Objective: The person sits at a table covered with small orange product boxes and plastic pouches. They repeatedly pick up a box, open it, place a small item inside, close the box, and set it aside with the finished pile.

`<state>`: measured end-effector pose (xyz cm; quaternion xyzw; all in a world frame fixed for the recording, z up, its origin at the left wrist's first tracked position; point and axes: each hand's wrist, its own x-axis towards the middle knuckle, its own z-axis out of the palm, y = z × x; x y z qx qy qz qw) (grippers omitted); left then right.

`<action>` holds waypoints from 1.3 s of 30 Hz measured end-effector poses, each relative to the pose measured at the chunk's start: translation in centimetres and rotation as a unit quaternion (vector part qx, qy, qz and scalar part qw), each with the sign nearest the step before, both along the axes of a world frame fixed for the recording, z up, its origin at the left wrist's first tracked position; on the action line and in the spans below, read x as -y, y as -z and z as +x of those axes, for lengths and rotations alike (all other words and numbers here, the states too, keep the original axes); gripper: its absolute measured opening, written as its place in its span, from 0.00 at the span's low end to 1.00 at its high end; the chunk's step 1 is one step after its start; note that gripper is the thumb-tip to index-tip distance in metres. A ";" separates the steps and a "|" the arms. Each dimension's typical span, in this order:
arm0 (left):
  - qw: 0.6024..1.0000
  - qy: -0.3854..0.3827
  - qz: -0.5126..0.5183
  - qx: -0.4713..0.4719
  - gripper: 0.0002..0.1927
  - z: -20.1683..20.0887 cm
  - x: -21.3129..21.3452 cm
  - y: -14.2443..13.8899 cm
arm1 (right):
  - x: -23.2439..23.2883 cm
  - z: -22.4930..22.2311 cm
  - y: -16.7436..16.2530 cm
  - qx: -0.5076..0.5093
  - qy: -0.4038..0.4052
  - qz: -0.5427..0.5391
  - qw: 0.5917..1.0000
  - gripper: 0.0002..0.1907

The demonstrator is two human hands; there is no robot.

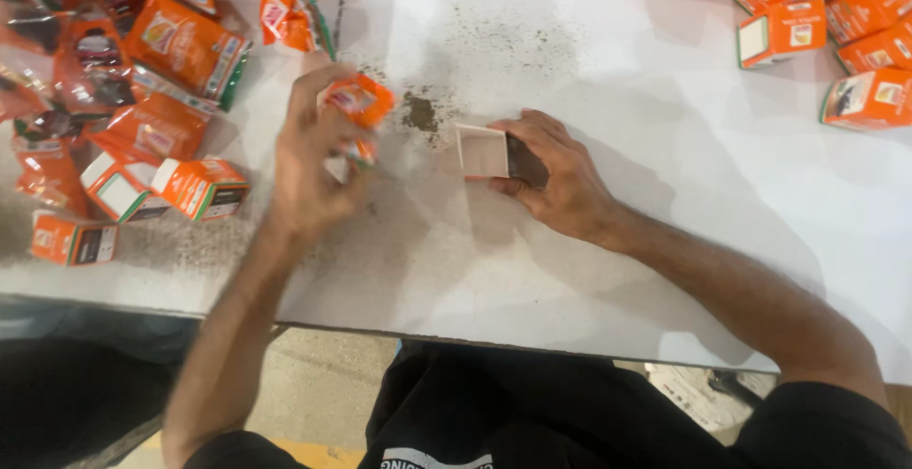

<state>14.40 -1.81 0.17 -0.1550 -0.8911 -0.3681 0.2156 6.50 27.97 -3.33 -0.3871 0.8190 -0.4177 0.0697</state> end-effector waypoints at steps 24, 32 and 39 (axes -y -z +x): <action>0.976 0.024 -0.194 0.096 0.07 -1.9 -9.6 -1.7 | 0.0 0.3 0.1 -0.070 -0.032 -0.030 0.997 0.34; 0.984 0.031 0.164 0.065 0.32 -0.4 -8.1 1.4 | -0.5 0.2 0.2 -0.031 -0.007 -0.018 0.999 0.34; 0.980 0.097 0.107 0.136 0.40 -0.3 -7.3 0.6 | -0.6 0.2 0.7 -0.055 -0.012 -0.008 0.998 0.34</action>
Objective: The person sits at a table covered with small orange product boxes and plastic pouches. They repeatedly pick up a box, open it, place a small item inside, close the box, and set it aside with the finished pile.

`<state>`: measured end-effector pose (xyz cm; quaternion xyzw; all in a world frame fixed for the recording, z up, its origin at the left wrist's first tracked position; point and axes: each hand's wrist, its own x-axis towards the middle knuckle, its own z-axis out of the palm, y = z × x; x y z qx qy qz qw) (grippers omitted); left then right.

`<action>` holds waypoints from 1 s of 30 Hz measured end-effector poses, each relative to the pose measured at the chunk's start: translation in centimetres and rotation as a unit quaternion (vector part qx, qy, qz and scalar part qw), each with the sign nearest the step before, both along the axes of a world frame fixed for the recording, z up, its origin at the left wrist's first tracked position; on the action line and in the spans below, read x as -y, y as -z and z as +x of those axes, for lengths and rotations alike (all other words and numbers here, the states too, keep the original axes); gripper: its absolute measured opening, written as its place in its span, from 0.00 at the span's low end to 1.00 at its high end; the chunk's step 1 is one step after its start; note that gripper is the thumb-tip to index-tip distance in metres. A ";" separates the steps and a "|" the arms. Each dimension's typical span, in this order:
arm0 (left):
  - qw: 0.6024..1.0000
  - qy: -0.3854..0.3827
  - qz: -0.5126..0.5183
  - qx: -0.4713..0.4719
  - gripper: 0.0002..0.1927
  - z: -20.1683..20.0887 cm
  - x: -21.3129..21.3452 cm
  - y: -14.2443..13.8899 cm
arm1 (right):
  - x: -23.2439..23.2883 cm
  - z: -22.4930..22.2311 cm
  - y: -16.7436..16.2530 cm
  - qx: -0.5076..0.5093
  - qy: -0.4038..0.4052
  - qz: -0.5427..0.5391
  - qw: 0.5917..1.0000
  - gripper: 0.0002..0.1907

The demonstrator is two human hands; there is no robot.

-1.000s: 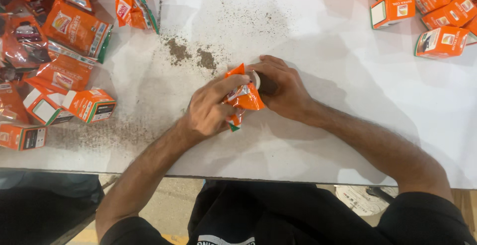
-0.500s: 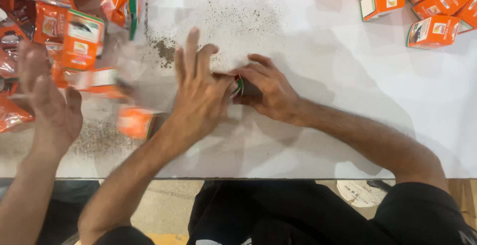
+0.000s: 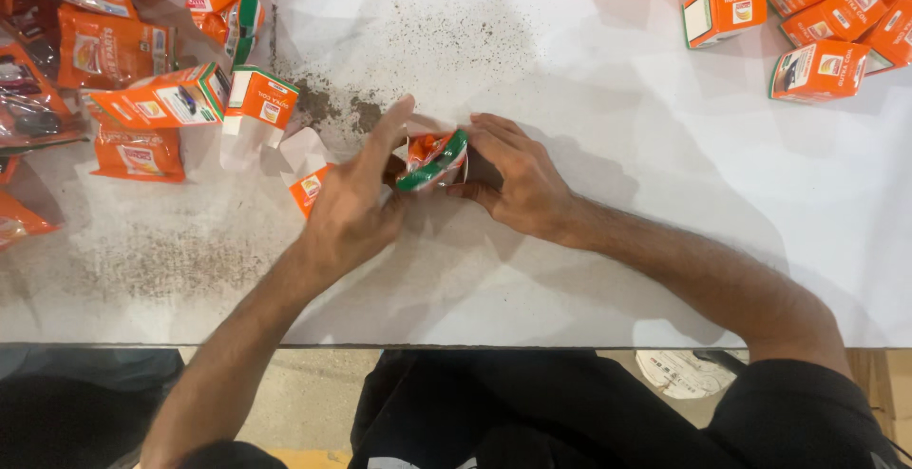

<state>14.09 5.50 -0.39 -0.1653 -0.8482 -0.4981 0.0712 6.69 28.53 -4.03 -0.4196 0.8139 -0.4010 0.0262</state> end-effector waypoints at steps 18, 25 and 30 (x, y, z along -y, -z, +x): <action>0.979 0.016 0.125 0.161 0.21 -1.8 -0.6 -0.1 | 0.1 1.4 -0.7 -0.102 -0.019 0.019 0.994 0.32; 0.933 -0.004 0.155 0.323 0.11 -4.5 0.0 1.9 | -0.2 1.5 -0.4 -0.097 -0.006 0.009 0.995 0.24; 0.996 -0.054 0.027 0.059 0.12 -2.6 -1.7 2.9 | -0.5 1.5 0.1 -0.059 0.011 -0.011 0.998 0.25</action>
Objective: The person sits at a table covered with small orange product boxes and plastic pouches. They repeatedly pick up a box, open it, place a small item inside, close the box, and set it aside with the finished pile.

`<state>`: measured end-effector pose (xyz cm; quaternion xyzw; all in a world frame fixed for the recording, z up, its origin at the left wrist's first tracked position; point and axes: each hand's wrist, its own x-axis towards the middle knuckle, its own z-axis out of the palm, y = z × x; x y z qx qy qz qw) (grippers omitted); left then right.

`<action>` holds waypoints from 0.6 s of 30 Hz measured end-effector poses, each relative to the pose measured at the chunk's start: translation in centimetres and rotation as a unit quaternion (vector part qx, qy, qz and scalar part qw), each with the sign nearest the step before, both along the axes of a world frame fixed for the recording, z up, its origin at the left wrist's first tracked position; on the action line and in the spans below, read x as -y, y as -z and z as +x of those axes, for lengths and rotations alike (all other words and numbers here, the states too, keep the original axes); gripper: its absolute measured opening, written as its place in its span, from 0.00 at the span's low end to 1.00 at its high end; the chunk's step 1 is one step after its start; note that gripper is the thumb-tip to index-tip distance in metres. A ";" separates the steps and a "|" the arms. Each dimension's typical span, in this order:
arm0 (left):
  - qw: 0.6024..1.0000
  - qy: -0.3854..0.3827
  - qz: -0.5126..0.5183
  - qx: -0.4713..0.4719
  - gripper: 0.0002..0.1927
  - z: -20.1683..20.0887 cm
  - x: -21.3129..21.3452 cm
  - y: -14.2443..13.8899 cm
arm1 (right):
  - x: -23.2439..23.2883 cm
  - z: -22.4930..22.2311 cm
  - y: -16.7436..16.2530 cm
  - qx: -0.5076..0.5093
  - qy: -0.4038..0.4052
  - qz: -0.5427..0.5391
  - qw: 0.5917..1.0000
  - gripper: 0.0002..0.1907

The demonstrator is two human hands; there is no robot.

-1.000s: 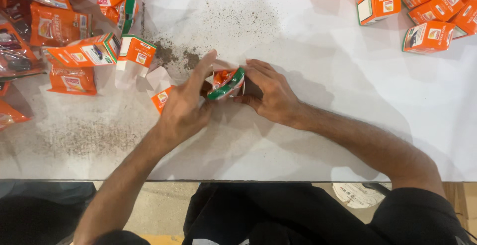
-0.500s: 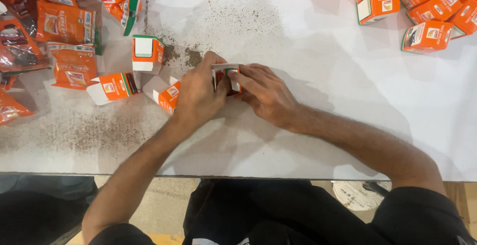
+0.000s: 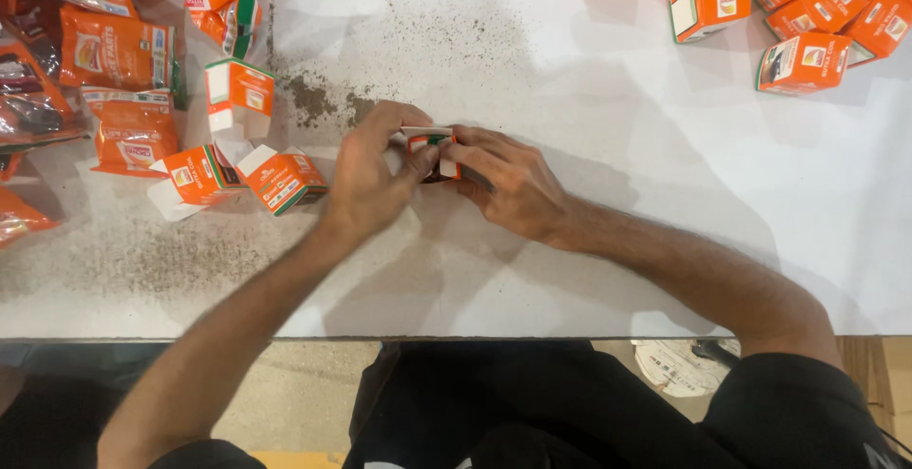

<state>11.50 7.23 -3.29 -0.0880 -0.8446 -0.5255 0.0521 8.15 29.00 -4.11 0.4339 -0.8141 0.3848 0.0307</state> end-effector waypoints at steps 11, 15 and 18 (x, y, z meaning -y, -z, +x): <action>0.970 0.110 -0.100 -0.190 0.20 2.5 1.1 -0.5 | -0.3 0.0 0.8 0.121 -0.001 -0.012 0.993 0.34; 0.979 0.066 -0.037 -0.189 0.12 2.8 0.4 0.2 | -0.3 -0.1 0.7 0.106 -0.020 -0.023 0.994 0.33; 0.979 0.072 -0.018 -0.188 0.10 3.0 0.6 0.8 | -0.2 -0.1 0.5 0.089 -0.027 -0.032 0.995 0.33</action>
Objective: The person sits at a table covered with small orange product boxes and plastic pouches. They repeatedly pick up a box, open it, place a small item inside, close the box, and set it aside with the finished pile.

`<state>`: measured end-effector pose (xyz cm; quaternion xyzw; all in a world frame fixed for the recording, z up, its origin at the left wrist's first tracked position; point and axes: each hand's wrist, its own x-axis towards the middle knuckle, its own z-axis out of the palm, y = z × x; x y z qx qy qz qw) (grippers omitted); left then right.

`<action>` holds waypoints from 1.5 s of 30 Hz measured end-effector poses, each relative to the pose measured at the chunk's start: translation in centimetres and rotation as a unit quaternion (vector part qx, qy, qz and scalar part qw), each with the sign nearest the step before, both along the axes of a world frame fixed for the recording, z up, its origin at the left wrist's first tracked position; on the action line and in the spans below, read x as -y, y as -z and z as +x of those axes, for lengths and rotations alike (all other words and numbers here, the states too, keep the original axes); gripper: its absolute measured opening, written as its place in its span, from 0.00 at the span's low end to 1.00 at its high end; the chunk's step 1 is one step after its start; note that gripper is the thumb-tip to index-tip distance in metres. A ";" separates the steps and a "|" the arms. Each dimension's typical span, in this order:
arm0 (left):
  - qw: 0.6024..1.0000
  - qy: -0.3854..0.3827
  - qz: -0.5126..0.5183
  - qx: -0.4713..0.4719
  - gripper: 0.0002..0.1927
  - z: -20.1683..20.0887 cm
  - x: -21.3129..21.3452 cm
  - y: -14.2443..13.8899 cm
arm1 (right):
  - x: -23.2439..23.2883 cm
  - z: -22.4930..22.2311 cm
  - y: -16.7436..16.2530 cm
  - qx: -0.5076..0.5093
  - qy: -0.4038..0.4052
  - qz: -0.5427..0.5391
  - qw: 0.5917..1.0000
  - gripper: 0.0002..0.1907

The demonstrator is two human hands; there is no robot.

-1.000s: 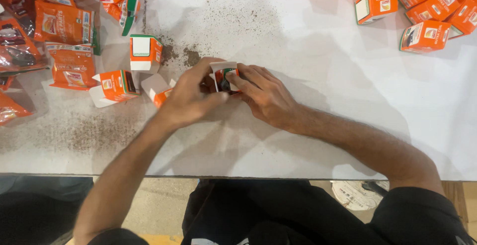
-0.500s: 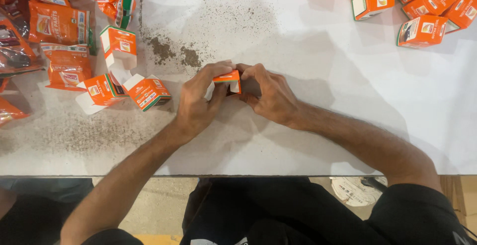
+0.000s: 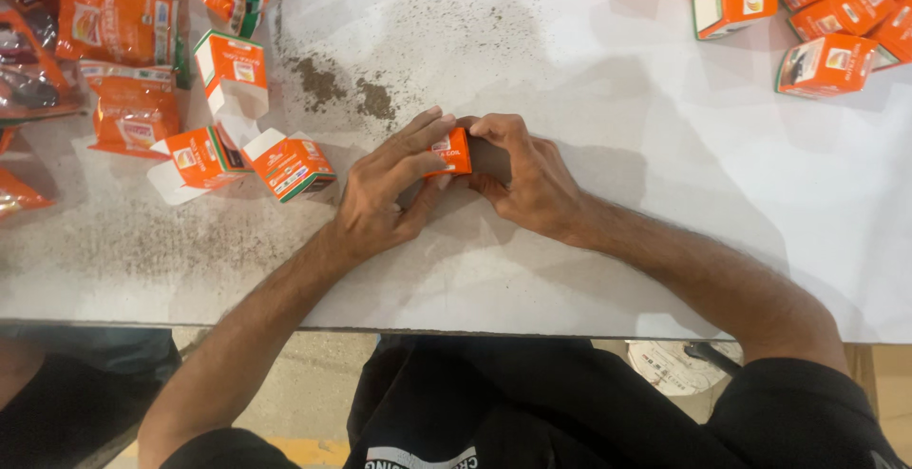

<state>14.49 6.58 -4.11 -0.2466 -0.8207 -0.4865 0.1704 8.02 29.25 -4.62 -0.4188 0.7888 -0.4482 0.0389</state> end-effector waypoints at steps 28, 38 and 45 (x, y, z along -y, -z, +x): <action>0.910 -0.178 -0.374 -0.036 0.38 -3.8 3.2 -4.4 | 1.0 -0.9 -0.2 0.228 0.060 -0.071 0.969 0.37; 0.919 -0.251 -0.302 0.038 0.21 -9.2 12.5 1.6 | -0.2 -2.2 -1.2 -0.010 0.016 0.009 1.000 0.35; 0.980 -0.191 -0.017 -0.061 0.22 -0.9 1.5 -5.2 | -0.1 -2.4 -0.2 -0.016 0.077 0.018 0.997 0.33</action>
